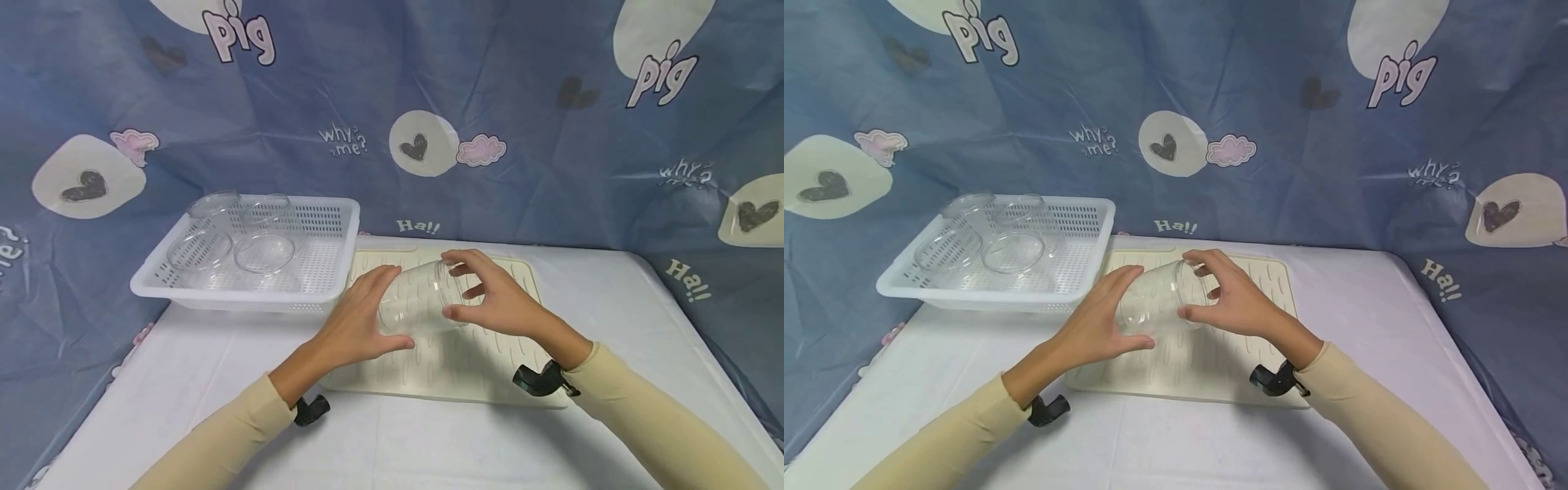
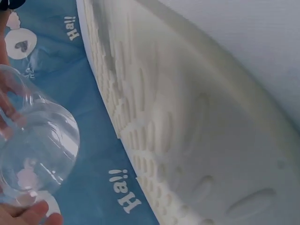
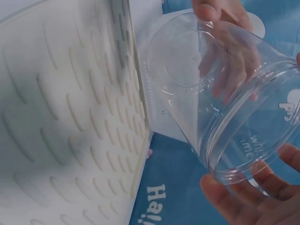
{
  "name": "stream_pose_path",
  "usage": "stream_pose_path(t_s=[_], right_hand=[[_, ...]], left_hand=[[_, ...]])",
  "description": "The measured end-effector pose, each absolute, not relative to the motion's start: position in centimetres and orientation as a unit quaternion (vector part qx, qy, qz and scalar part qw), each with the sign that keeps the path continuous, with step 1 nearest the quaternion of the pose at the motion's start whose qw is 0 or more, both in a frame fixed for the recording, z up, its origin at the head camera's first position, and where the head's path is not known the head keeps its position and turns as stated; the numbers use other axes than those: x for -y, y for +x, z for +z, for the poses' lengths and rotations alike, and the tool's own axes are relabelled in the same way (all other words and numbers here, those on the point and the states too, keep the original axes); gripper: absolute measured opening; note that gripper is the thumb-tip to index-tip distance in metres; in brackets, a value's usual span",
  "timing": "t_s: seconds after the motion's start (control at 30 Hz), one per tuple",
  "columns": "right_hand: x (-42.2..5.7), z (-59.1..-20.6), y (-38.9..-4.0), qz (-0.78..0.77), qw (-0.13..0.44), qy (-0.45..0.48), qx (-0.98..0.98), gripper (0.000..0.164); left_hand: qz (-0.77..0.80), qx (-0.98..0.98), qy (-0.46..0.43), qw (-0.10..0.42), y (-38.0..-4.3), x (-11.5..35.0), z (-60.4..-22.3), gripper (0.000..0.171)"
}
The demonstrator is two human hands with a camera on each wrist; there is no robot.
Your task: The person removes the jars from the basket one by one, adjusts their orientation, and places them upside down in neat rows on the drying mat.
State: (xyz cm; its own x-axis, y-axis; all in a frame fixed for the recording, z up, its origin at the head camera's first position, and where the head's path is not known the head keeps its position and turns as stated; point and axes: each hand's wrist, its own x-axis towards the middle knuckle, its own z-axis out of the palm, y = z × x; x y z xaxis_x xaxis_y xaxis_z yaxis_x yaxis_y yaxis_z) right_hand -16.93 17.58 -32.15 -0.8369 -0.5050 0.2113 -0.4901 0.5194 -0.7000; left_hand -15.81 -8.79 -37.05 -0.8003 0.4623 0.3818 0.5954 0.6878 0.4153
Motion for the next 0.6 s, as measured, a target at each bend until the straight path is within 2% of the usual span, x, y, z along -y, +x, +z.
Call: stream_pose_path(t_s=[0.2,0.3,0.6], right_hand=[[-18.7,-32.7,-16.6,-0.416,0.011,-0.29,-0.862,0.075],[-19.2,-33.0,-16.4,-0.431,0.013,-0.297,-0.852,0.074],[-20.0,-33.3,-16.2,-0.454,0.017,-0.312,-0.834,0.074]], left_hand=[[-0.328,0.902,-0.274,0.06,-15.2,9.3,-37.8,0.119],[-0.354,0.89,-0.285,0.04,-15.0,9.4,-38.0,0.117],[-0.385,0.868,-0.31,0.046,-15.1,9.4,-37.7,0.109]])
